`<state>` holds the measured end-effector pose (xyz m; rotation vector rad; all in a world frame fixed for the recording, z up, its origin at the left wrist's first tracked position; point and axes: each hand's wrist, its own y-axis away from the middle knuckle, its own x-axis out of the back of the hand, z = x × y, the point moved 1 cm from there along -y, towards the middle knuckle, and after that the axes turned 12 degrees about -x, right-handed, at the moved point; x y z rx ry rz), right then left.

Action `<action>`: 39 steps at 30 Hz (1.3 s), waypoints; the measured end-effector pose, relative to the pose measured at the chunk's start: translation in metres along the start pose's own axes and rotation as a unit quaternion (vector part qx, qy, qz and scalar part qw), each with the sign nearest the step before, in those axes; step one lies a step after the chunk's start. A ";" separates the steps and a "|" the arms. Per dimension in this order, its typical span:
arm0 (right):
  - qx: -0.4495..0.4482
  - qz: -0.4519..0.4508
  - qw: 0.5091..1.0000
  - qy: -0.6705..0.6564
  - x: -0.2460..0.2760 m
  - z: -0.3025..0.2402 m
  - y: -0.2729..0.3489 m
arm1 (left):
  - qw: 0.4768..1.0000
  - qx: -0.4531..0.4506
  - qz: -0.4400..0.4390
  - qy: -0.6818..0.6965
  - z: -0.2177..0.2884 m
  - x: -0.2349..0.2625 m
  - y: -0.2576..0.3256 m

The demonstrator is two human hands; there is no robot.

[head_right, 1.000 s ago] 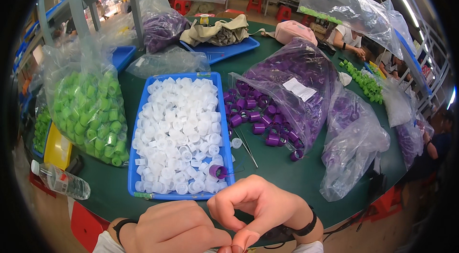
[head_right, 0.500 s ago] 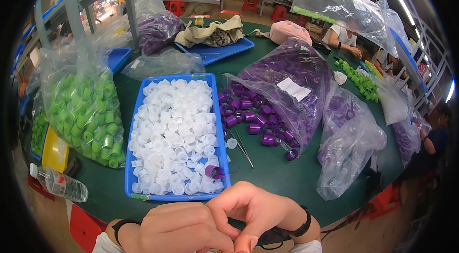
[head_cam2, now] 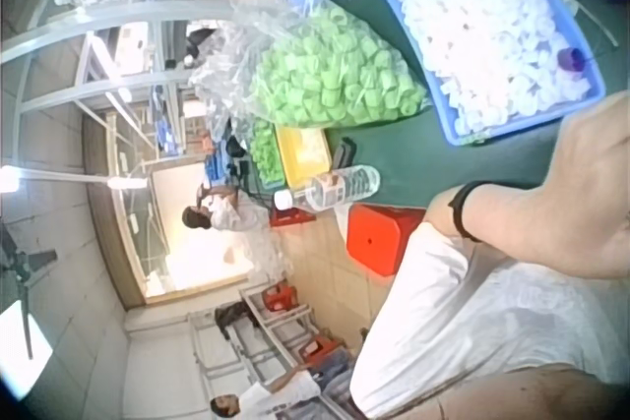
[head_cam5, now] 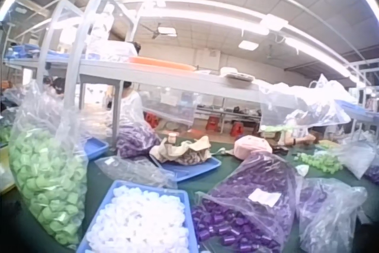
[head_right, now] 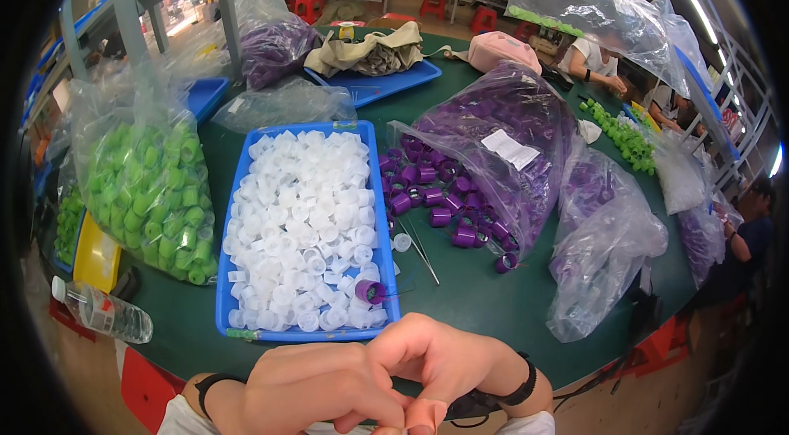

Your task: Assembling small purple and white plastic components at a factory workbench.

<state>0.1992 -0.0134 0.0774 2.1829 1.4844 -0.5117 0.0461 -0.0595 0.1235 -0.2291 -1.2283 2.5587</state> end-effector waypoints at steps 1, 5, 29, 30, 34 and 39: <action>0.066 -0.038 0.997 -0.005 0.003 0.005 -0.002 | 1.000 0.018 0.001 0.021 0.000 -0.002 0.000; 0.145 -0.098 0.984 -0.027 0.008 0.014 -0.002 | 0.999 0.000 0.007 0.044 -0.002 -0.002 0.000; 0.038 -0.083 0.996 -0.015 -0.005 -0.003 -0.006 | 1.000 -0.013 0.010 0.009 -0.002 -0.004 0.006; 0.038 -0.082 0.996 -0.015 -0.006 -0.004 -0.004 | 1.000 -0.013 0.010 0.009 -0.003 -0.004 0.006; 0.087 -0.066 0.992 -0.065 -0.014 0.008 -0.010 | 0.998 -0.007 0.043 0.046 -0.003 -0.007 0.004; 0.142 -0.086 0.986 0.026 -0.003 0.027 -0.014 | 0.999 0.032 -0.022 0.024 0.002 0.000 -0.003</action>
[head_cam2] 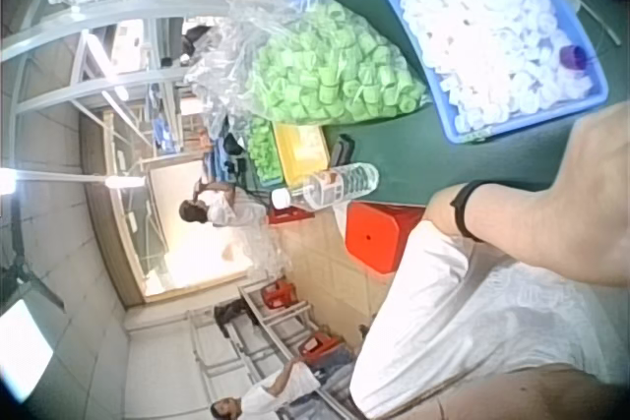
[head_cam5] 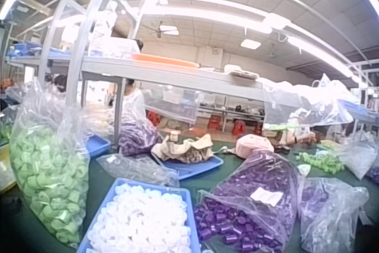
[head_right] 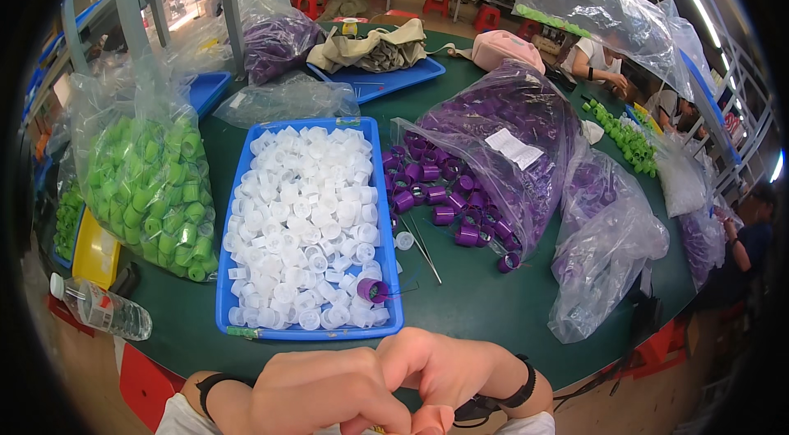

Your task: Assembling small purple and white plastic components at a factory workbench.

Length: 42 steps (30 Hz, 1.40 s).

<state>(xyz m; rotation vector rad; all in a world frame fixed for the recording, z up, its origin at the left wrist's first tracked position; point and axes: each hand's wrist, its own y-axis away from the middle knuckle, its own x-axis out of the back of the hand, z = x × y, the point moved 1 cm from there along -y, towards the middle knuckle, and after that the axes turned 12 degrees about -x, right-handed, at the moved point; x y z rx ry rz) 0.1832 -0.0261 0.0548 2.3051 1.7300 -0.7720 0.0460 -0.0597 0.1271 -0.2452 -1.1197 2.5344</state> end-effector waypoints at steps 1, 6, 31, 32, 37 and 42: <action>0.006 0.014 0.999 -0.041 -0.001 0.005 0.000 | 1.000 -0.009 0.016 0.021 -0.004 -0.001 0.003; 0.032 -0.007 0.999 -0.029 0.000 -0.004 -0.003 | 0.997 0.009 0.050 0.054 -0.006 -0.001 0.008; 0.080 0.385 0.724 0.566 -0.036 -0.071 0.017 | 0.910 -0.053 -0.193 -0.362 0.018 0.025 -0.026; 0.074 0.419 0.691 0.584 -0.039 -0.071 0.016 | 0.910 -0.053 -0.194 -0.363 0.010 0.026 -0.021; 0.077 0.445 0.654 0.607 -0.043 -0.069 0.014 | 0.918 -0.015 -0.143 -0.371 0.008 0.021 -0.016; 0.106 0.449 0.653 0.601 -0.043 -0.066 0.017 | 0.895 -0.158 -0.156 -0.387 -0.001 0.022 -0.015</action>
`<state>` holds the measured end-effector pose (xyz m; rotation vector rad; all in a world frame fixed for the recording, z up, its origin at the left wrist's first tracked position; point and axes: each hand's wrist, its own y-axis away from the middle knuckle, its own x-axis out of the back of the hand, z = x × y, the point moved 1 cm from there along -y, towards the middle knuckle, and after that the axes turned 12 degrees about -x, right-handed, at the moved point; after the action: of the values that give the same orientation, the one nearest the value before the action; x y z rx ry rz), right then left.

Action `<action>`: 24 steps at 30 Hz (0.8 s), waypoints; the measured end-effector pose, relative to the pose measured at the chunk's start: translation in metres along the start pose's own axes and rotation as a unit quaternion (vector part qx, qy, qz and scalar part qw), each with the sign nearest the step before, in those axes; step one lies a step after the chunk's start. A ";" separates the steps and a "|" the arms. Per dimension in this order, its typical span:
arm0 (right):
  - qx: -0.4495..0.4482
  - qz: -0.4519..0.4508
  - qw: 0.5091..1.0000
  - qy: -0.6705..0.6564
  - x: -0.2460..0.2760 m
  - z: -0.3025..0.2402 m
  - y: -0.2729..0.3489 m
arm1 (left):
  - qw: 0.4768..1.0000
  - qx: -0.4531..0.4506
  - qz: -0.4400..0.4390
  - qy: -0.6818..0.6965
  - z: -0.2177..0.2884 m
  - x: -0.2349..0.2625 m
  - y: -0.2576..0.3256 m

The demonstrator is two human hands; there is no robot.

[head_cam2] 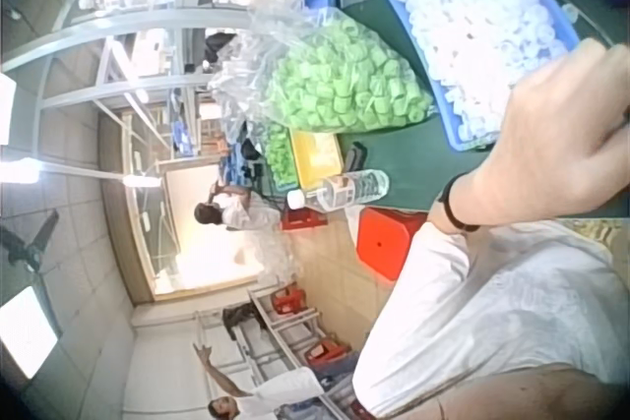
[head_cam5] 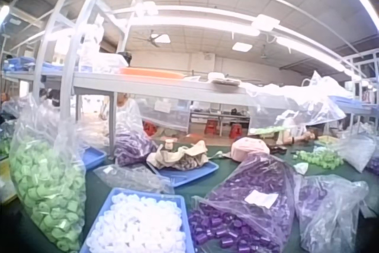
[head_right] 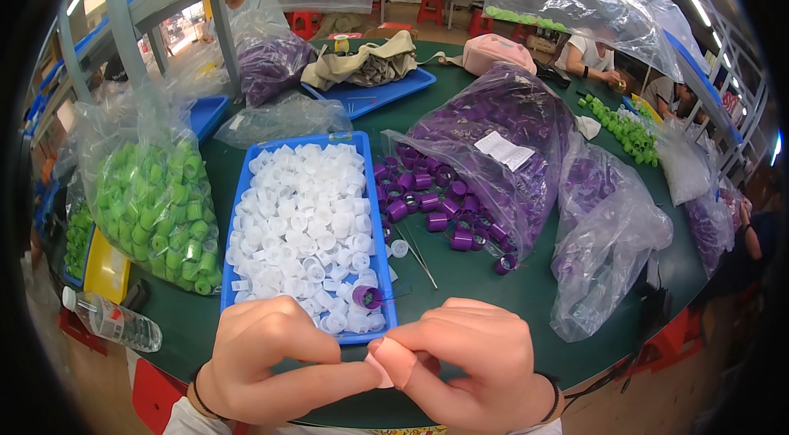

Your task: Assembling small purple and white plastic components at a factory workbench.

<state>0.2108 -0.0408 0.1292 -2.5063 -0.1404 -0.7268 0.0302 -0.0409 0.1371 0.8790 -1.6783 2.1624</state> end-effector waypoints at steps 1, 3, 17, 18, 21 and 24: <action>-0.053 -0.003 0.996 -0.076 0.000 -0.003 0.001 | 1.000 0.001 -0.004 0.000 0.001 0.001 -0.001; -0.104 -0.005 0.983 -0.151 0.001 -0.005 0.002 | 0.998 -0.032 0.046 0.026 -0.003 -0.006 0.005; -0.269 -0.224 0.759 -0.549 0.007 0.010 0.008 | 0.997 -0.063 -0.004 0.041 -0.001 0.010 0.003; -0.269 -0.226 0.759 -0.549 0.005 0.010 0.007 | 0.997 -0.066 0.009 0.033 0.000 0.008 0.005; -0.268 -0.262 0.726 -0.576 0.002 0.009 0.006 | 0.998 -0.066 0.016 0.020 0.003 0.011 0.006; -0.301 -0.279 0.683 -0.605 0.002 0.006 0.008 | 0.994 -0.092 0.052 0.030 -0.005 0.000 0.014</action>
<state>0.2168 -0.0442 0.1221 -3.1204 -1.3485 1.0484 0.0208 -0.0406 0.1255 0.6834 -1.8965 2.0343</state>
